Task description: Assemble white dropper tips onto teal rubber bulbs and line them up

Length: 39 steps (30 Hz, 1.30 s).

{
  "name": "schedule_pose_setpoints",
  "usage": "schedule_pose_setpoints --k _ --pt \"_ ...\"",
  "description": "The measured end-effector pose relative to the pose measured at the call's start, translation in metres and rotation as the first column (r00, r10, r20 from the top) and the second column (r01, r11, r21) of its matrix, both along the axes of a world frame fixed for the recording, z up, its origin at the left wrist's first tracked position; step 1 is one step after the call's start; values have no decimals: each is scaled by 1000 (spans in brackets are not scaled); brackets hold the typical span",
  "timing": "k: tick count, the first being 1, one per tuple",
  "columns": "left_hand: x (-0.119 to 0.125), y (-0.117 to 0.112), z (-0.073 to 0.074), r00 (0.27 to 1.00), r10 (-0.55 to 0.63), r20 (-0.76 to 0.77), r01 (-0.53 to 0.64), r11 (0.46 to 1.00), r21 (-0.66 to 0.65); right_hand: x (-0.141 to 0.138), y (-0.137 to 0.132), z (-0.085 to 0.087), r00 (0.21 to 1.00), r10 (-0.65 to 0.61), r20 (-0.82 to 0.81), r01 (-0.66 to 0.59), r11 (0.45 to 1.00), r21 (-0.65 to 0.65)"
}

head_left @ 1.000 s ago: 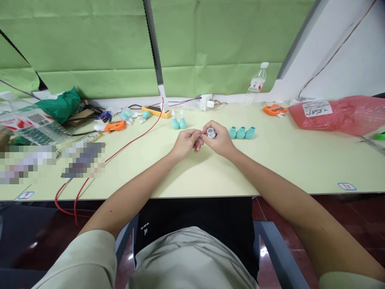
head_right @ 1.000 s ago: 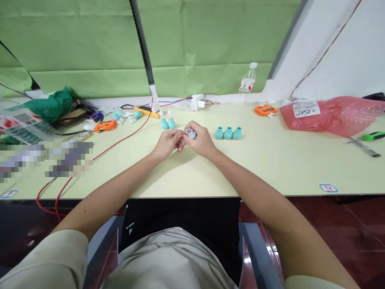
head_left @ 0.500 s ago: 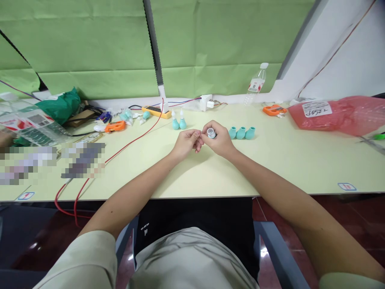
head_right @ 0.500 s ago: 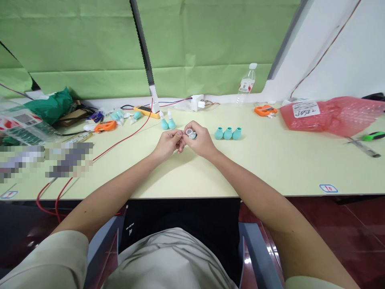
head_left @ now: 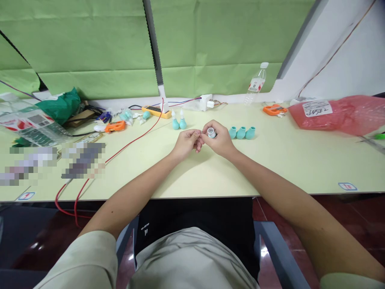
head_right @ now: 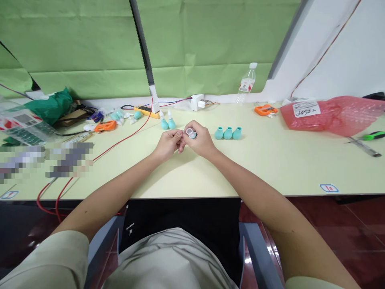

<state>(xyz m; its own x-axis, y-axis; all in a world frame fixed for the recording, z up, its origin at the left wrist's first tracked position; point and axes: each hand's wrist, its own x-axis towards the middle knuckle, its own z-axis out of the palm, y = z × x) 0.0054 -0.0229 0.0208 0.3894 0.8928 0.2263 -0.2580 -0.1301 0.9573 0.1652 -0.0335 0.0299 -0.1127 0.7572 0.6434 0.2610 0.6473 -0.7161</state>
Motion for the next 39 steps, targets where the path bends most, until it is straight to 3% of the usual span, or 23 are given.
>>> schedule_pose_setpoints --k 17,25,31,39 --pt "-1 0 1 999 13 53 -13 1000 -3 6 7 -2 995 -96 30 93 992 88" --pt "-4 1 2 1000 15 25 -15 1000 18 13 11 -2 993 -54 109 48 997 64" --pt "-6 2 1 997 49 -58 -46 997 54 15 11 0 992 -41 119 44 999 -15" --pt "-5 3 -1 982 136 -134 -114 980 161 9 10 0 999 -37 14 39 986 -162"
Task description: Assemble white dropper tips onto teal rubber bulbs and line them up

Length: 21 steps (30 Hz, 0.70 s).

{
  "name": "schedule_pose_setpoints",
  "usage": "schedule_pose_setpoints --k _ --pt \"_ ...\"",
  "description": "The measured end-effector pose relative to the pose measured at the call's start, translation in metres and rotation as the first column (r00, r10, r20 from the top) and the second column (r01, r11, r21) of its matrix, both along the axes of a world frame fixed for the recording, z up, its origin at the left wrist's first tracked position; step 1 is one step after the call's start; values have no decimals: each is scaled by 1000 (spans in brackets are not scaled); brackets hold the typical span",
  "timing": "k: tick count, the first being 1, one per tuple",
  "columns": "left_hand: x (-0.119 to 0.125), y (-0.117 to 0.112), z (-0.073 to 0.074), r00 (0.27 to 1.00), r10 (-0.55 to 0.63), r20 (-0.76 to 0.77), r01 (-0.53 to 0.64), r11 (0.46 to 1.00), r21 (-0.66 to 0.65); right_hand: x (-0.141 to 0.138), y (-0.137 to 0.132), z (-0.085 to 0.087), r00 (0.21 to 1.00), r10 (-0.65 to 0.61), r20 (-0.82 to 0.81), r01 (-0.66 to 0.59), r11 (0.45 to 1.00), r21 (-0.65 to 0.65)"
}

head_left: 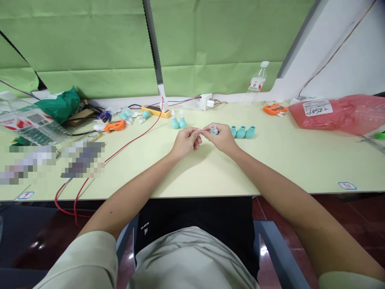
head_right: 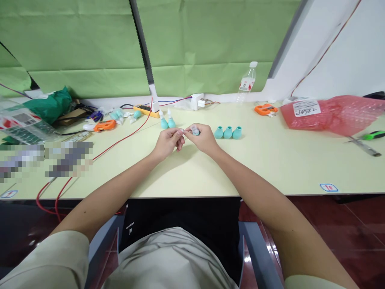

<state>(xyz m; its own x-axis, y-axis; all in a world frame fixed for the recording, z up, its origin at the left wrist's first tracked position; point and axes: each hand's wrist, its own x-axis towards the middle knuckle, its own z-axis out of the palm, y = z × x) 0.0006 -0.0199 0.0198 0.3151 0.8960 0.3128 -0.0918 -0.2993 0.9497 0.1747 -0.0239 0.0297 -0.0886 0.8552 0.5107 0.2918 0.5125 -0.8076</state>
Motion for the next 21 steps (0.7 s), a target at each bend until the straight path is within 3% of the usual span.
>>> schedule_pose_setpoints --k 6,11,21 --pt "-2 2 -4 998 33 -54 -30 998 50 -2 1 3 995 37 -95 -48 992 -114" --pt "-3 1 -7 992 72 -103 -56 987 152 1 3 3 977 139 -161 -171 963 -209" --pt "-10 2 -6 943 197 -268 -85 921 380 1 2 3 953 199 -227 -252 938 -237"
